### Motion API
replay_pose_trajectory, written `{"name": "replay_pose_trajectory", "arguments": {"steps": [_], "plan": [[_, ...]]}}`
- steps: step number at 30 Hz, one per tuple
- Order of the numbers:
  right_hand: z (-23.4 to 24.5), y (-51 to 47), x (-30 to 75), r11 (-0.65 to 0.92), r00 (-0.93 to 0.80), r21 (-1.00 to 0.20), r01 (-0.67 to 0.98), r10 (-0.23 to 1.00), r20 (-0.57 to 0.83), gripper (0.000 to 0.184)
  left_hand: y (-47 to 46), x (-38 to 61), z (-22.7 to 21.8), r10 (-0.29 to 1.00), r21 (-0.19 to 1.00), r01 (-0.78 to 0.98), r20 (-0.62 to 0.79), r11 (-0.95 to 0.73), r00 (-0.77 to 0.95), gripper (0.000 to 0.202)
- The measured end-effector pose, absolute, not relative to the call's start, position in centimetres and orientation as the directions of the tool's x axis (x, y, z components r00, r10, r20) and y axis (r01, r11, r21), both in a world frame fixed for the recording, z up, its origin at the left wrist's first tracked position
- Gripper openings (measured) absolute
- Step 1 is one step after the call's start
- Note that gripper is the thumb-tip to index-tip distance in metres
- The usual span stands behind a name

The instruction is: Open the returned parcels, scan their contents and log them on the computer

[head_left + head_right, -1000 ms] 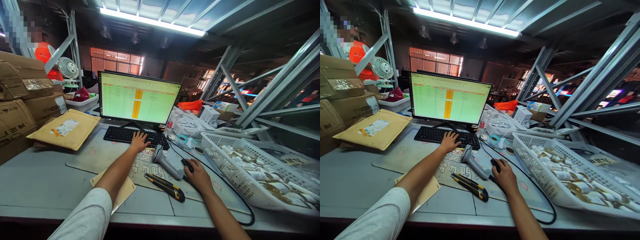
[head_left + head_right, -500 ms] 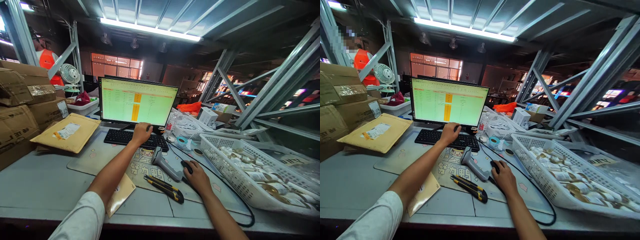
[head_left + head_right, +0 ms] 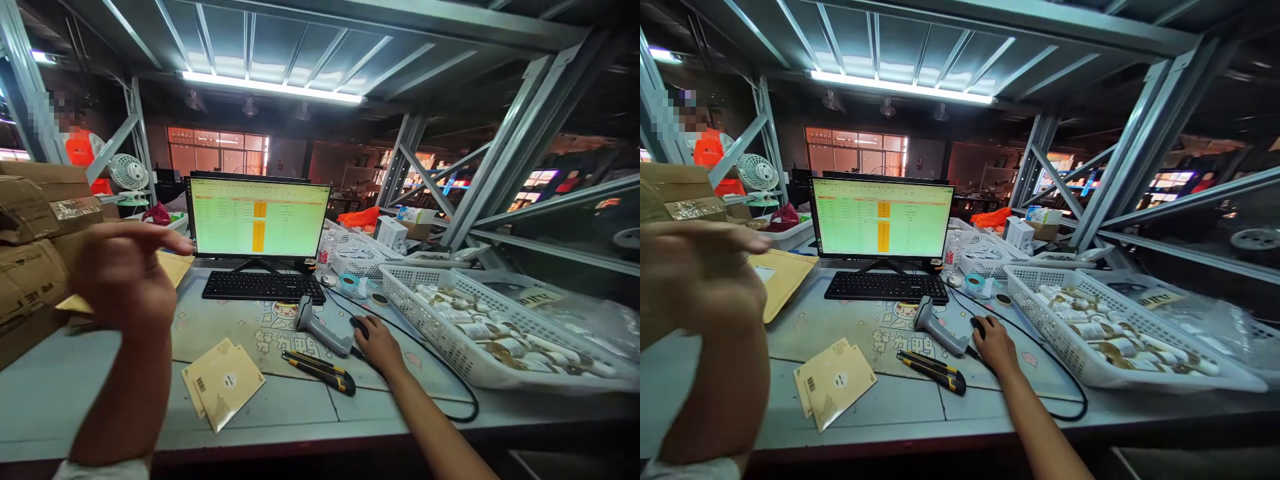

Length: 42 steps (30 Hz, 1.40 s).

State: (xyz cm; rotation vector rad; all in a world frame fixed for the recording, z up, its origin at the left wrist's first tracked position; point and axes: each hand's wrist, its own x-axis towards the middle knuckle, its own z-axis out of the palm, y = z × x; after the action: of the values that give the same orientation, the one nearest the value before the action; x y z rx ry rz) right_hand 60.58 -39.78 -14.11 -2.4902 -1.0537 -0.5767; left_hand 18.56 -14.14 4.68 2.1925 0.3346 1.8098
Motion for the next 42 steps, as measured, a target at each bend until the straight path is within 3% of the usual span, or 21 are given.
{"name": "replay_pose_trajectory", "arguments": {"steps": [4, 8, 12, 15, 21, 42], "plan": [[-14.0, -39.7, 60.5, -0.652, 0.636, -0.172, 0.738, 0.587, 0.501, 0.041, -11.1, 23.3, 1.1, 0.461, 0.433, 0.162, 0.804, -0.887, 0.376, 0.038], [-13.9, -39.6, 60.4, -0.661, 0.643, -0.169, 0.731, 0.585, 0.493, 0.042, -6.2, 23.6, -5.3, 0.535, 0.446, 0.309, 0.586, -0.84, 0.608, 0.041], [-13.7, -39.6, 60.3, -0.665, 0.647, -0.168, 0.728, 0.585, 0.488, 0.042, -2.0, 22.4, -11.6, 0.601, 0.321, 0.51, 0.489, -0.798, 0.632, 0.052], [-13.6, -39.7, 60.2, -0.681, 0.668, -0.167, 0.713, 0.588, 0.457, 0.044, -0.8, 22.5, -13.9, 0.59, 0.228, 0.548, 0.409, -0.805, 0.696, 0.061], [-13.8, -39.5, 60.4, -0.689, 0.671, -0.152, 0.708, 0.591, 0.447, 0.045, -0.4, 22.7, -14.1, 0.608, 0.216, 0.569, 0.294, -0.794, 0.737, 0.069], [-14.0, -39.4, 60.7, -0.678, 0.659, -0.152, 0.719, 0.597, 0.458, 0.045, 0.1, 22.8, -14.6, 0.598, 0.188, 0.569, 0.325, -0.8, 0.733, 0.068]]}}
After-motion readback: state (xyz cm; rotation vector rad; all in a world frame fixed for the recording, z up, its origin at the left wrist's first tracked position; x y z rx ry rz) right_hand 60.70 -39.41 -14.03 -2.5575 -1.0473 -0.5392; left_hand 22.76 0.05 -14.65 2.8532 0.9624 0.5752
